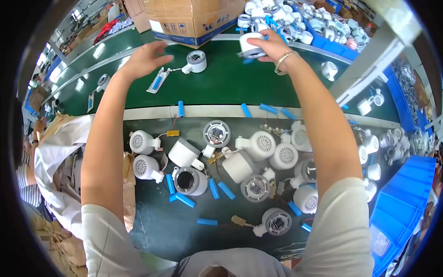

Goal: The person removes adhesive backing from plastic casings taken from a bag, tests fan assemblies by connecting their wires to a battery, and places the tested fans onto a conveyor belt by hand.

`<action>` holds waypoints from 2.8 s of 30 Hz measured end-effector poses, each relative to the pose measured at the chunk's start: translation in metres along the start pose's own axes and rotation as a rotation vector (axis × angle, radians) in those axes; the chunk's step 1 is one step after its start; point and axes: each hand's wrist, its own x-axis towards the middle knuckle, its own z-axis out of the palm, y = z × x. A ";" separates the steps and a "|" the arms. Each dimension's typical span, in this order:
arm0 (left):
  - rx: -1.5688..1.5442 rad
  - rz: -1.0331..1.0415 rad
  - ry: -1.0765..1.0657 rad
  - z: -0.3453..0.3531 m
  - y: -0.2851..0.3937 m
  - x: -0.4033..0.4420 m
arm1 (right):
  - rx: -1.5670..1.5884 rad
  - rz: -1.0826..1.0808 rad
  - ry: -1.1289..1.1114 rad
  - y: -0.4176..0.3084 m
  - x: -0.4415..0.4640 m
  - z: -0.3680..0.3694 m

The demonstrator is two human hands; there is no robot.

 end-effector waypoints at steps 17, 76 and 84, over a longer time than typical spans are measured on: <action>-1.489 -0.149 -0.328 0.037 0.129 -0.340 | 0.673 0.460 -0.567 -0.048 -0.331 0.059; -1.874 -0.011 -0.233 0.084 0.140 -0.433 | 0.561 0.047 -0.516 -0.040 -0.424 0.054; -1.842 -0.020 -0.240 0.081 0.145 -0.435 | 0.510 0.025 -0.484 -0.045 -0.428 0.050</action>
